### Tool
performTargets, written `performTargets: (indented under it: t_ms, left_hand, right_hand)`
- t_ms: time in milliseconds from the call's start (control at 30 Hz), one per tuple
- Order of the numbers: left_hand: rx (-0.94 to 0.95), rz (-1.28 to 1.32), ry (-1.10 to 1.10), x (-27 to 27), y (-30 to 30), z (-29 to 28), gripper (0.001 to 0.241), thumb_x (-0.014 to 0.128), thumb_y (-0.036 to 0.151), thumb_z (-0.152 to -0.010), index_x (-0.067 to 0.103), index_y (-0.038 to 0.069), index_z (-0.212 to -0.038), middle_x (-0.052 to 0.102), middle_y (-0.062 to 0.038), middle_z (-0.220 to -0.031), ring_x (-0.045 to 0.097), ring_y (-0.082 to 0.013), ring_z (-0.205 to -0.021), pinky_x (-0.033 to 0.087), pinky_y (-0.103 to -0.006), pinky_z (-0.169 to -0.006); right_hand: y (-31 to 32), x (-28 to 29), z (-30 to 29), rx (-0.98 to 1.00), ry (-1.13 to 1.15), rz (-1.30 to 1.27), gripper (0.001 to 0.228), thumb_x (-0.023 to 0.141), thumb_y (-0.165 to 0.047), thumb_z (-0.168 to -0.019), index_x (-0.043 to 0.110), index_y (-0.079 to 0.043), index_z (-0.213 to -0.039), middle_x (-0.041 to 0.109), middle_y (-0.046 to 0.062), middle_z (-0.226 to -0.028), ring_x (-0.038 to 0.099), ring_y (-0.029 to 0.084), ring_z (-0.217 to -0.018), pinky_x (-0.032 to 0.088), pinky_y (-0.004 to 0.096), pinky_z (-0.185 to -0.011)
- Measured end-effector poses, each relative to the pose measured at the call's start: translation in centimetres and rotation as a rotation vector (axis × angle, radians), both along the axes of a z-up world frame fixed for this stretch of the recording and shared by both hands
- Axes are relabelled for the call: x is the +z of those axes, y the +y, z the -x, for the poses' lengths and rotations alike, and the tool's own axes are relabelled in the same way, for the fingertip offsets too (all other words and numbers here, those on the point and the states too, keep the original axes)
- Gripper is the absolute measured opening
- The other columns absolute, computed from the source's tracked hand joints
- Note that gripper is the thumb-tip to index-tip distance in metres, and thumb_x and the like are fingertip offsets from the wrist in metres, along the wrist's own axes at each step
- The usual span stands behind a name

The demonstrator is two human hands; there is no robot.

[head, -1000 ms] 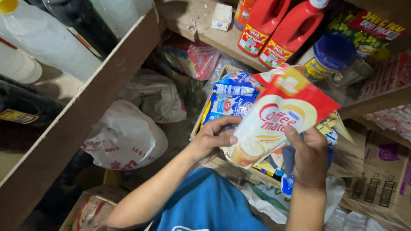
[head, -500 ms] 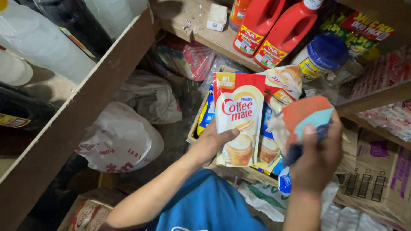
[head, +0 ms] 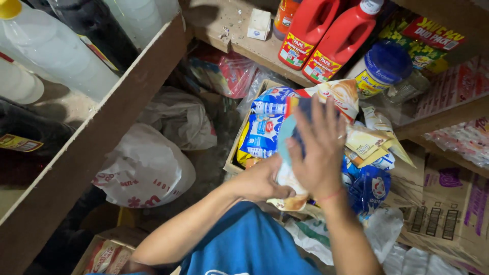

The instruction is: Wiping and dusting coffee creamer packets and placing them into a cardboard box in a storage area.

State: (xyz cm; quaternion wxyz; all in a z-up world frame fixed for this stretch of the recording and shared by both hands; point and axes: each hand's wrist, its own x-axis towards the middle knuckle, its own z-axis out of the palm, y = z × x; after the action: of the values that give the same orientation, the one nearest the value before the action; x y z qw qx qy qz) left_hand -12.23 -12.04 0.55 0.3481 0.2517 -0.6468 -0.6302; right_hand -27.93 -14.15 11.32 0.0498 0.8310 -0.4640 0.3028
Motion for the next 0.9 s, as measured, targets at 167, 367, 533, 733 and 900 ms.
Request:
performTargets:
  t_ms: [167,367,533,733,900]
  left_hand:
    - [-0.100,-0.001,0.044,3.4,0.8,-0.3,0.088,0.073,0.003,-0.075,0.037,0.004,-0.155,0.058,-0.011,-0.137,0.054,-0.0193,-0.128,0.046,-0.0343,-0.110]
    - [-0.169,0.016,0.120,4.4,1.1,-0.4,0.090,0.069,-0.001,-0.074,0.036,0.003,-0.157,0.058,-0.013,-0.143,0.053,-0.0191,-0.133,0.044,-0.0341,-0.116]
    - [-0.187,-0.183,0.285,4.5,1.0,-0.3,0.098,0.066,-0.002,-0.074,0.030,0.003,-0.165,0.054,-0.014,-0.149,0.049,-0.0187,-0.138,0.040,-0.0347,-0.120]
    - [-0.030,0.031,0.127,5.1,0.0,-1.6,0.105,0.068,-0.002,-0.074,0.020,0.005,-0.168,0.043,-0.015,-0.164,0.039,-0.0190,-0.150,0.029,-0.0340,-0.126]
    - [0.053,0.091,0.143,7.4,-0.9,-2.4,0.107,0.065,-0.004,-0.074,0.016,0.006,-0.169,0.031,-0.014,-0.172,0.028,-0.0176,-0.157,0.020,-0.0331,-0.129]
  right_hand:
    - [-1.6,1.8,1.7,-0.009,-0.218,-0.145,0.039,0.065,-0.034,-0.099,0.066,-0.003,-0.123,0.069,0.020,-0.109,0.066,0.036,-0.103,0.050,0.047,-0.091]
    - [-2.7,1.0,4.6,-0.114,-0.248,-0.058,0.037,0.071,-0.030,-0.105,0.064,-0.001,-0.084,0.057,0.019,-0.065,0.062,0.034,-0.059,0.048,0.044,-0.060]
    - [-5.2,0.0,8.0,-0.234,-0.255,0.152,0.050,0.068,-0.029,-0.119,0.060,0.000,-0.080,0.059,0.018,-0.070,0.063,0.032,-0.063,0.047,0.041,-0.062]
    - [-6.2,0.7,11.2,-0.216,-0.398,0.289,0.032,0.055,-0.016,-0.118,0.069,0.006,-0.101,0.070,0.013,-0.089,0.066,0.021,-0.078,0.052,0.039,-0.073]
    - [-3.8,4.6,5.2,0.019,-0.761,-0.016,0.041,0.053,-0.037,-0.116,0.060,0.003,-0.114,0.066,0.009,-0.089,0.064,0.018,-0.074,0.054,0.034,-0.073]
